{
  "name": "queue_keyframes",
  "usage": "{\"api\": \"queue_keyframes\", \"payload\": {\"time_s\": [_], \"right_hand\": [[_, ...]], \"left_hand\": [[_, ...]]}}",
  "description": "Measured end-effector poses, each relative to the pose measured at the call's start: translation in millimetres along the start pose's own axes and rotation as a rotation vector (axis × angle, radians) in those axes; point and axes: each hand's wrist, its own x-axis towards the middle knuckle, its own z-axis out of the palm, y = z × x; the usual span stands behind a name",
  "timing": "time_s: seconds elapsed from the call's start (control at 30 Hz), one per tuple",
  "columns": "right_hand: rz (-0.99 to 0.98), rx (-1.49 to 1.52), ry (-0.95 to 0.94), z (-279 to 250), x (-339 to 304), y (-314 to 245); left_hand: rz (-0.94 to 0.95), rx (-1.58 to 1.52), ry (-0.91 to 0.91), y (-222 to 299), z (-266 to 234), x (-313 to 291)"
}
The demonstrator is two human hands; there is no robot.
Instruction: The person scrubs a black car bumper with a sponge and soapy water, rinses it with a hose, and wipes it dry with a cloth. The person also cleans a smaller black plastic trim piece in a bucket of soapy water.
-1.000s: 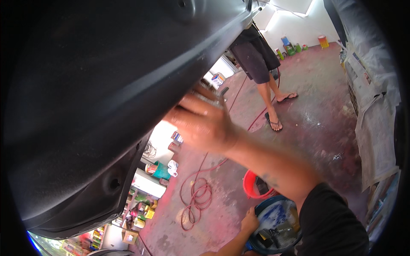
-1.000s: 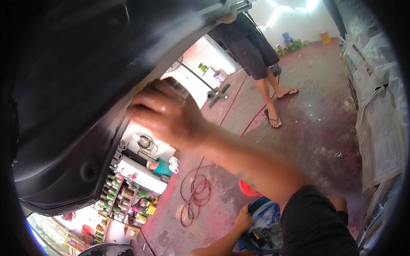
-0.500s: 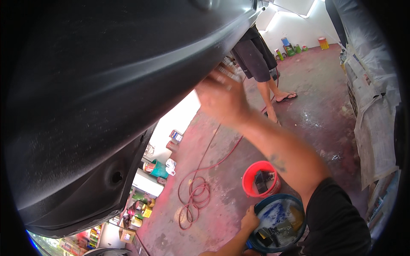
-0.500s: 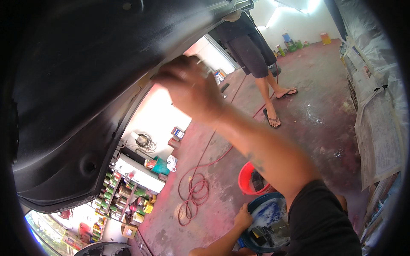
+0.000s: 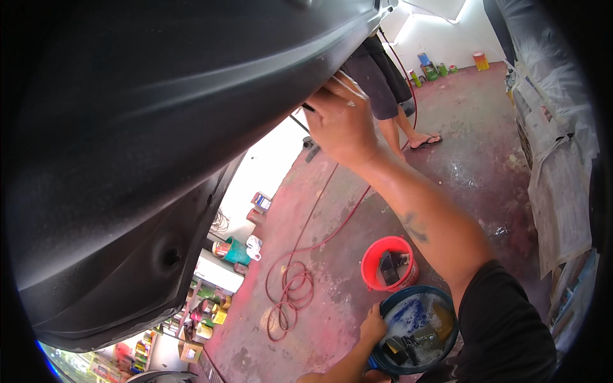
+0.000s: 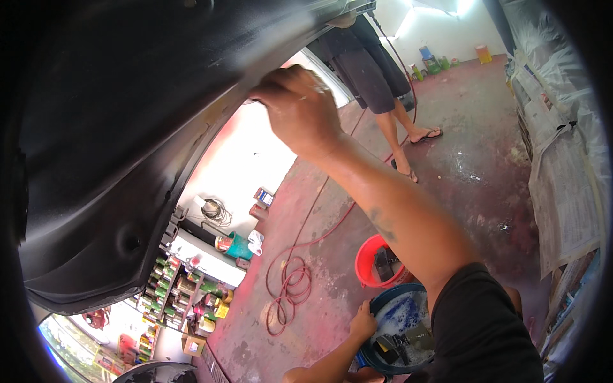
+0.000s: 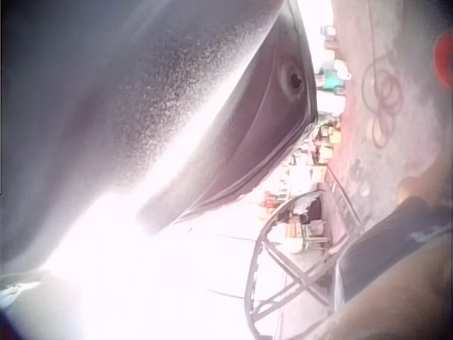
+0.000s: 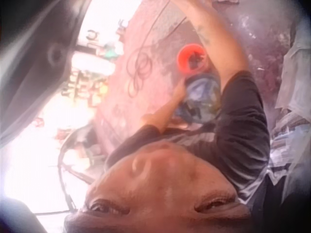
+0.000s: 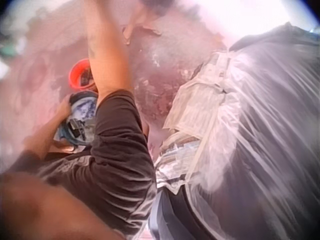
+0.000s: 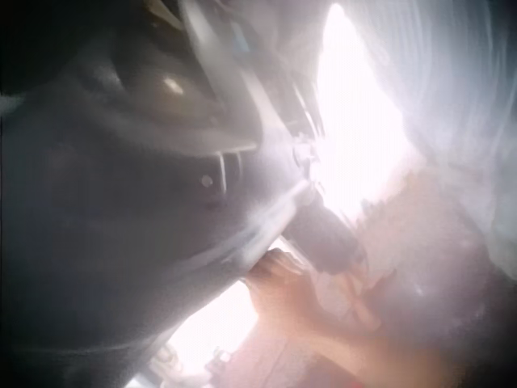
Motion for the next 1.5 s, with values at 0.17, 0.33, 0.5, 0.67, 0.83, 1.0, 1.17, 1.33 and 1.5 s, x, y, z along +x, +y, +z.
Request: {"api": "queue_keyframes", "payload": {"time_s": [0.17,0.33,0.5,0.67,0.83,1.0,1.17,1.33,1.5], "right_hand": [[0.656,0.382,0.014,-4.8,-43.7,-12.4],[1.428,0.832,0.126,-11.5,-77.5,12.0],[1.597,0.955,0.172,-29.1,-79.8,-23.0],[0.839,0.817,0.038,-7.6,-60.0,-34.8],[0.567,0.567,0.126,7.9,-14.5,-48.7],[0.527,0.515,0.206,32.5,6.3,-41.2],[0.543,0.603,0.229,25.7,-4.8,-123.6],[0.31,0.312,0.175,41.4,-30.4,-66.7],[0.501,0.255,0.045,14.9,-20.6,12.6]], "left_hand": [[-0.053,-0.017,-0.013,-1.5,-2.5,-7.7],[0.015,-0.071,0.029,-2.7,1.5,-4.1],[-0.016,-0.052,-0.012,-2.2,-2.3,-2.7],[-0.007,-0.045,0.0,-2.9,-1.0,-3.3],[-0.019,-0.039,0.007,-8.3,2.9,1.6],[0.03,-0.058,0.023,-8.1,7.2,7.0],[-0.005,-0.04,0.027,-11.7,3.8,0.4],[-0.017,-0.041,0.007,-11.0,7.7,3.0],[-0.006,-0.045,0.018,-4.0,10.6,7.6]]}}
